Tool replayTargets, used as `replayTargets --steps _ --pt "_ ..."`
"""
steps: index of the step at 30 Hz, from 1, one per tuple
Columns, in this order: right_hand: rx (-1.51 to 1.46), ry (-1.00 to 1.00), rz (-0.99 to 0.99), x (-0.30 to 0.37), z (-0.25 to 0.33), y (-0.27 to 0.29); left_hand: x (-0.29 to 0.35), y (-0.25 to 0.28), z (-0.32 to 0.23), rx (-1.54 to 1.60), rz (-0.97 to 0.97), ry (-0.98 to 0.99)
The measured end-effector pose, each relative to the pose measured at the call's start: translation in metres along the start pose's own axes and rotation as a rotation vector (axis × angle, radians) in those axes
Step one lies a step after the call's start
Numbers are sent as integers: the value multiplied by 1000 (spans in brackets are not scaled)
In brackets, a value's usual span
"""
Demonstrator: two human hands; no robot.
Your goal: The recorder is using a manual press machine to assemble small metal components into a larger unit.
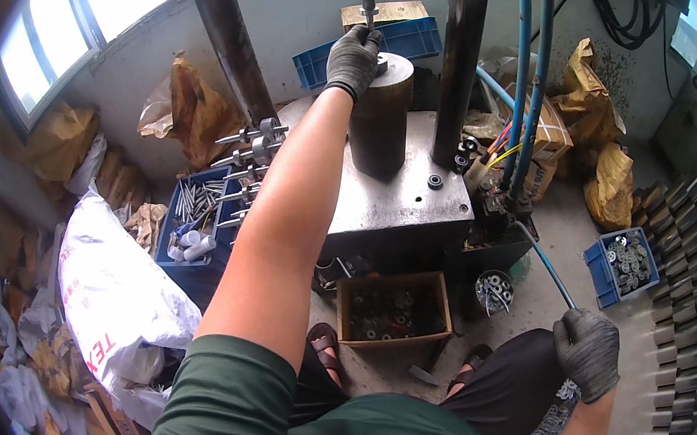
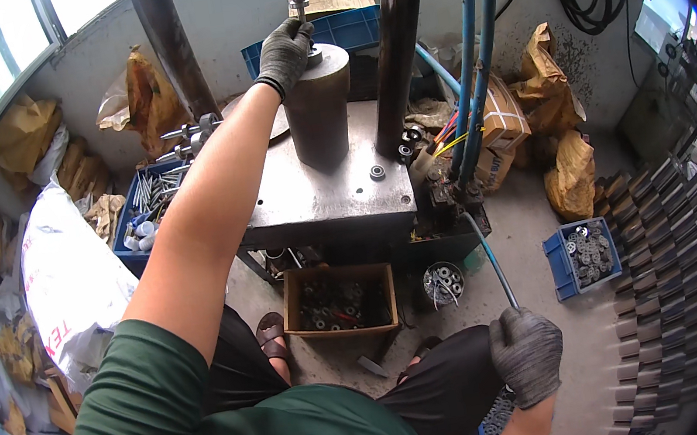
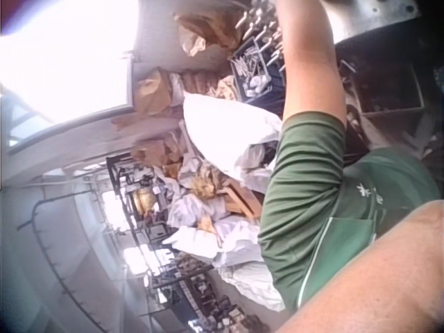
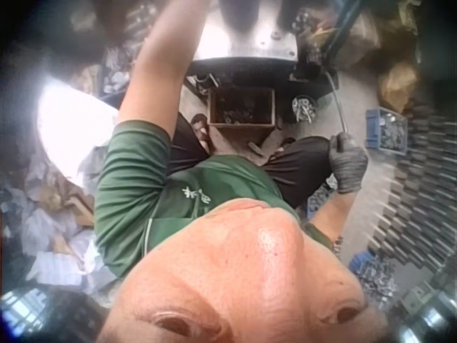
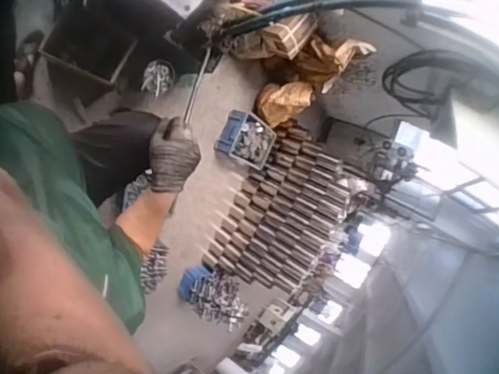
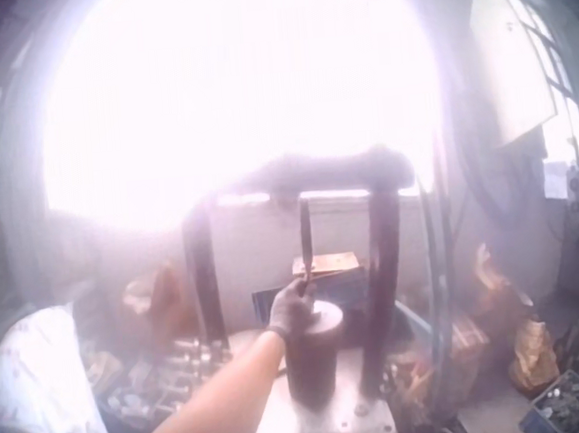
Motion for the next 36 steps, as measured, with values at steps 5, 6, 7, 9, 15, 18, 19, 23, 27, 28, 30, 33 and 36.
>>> replayTargets --steps 5,6,7,9,15,18,19,23,27,28,30,33,36 --pt "11 -16 4 2 -2 -2 -1 0 -2 -57 -23 -16" --pt "18 -22 6 1 -1 -2 -1 1 -2 -50 -26 -25" --pt "17 -21 11 1 0 -2 -3 2 0 -53 -17 -17" --pt "-15 -28 0 0 0 -1 1 2 -4 -61 -21 -26" --pt "-30 -36 -29 0 1 1 -4 2 2 -38 -24 -23" --pt "-24 -44 -20 2 -2 -2 -3 -1 1 -49 -19 -33" --pt "-24 -47 -17 2 -2 -2 1 -3 1 17 23 14" --pt "-29 -38 -41 1 -1 -1 -4 1 2 -52 -45 -49" --pt "-55 -79 24 -1 -4 0 -7 -3 7 -12 -22 -43" --pt "-57 -78 24 -4 -5 1 -10 -1 8 30 -19 -51" --pt "-179 -39 -48 -15 -7 10 -12 0 12 72 -15 -59" --pt "-85 124 -189 -59 -11 50 -11 2 8 79 -22 -73" --pt "68 225 -547 -119 -26 93 -1 -2 0 173 86 -23"
Point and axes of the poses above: each hand's wrist, its own x-axis away from the middle knuckle, its own y-axis out of the back of the hand, z = x × y, the point moved 8 cm from there along -x, towards the middle knuckle, and after that the axes turned 13 degrees about y, right-handed, at the moved point
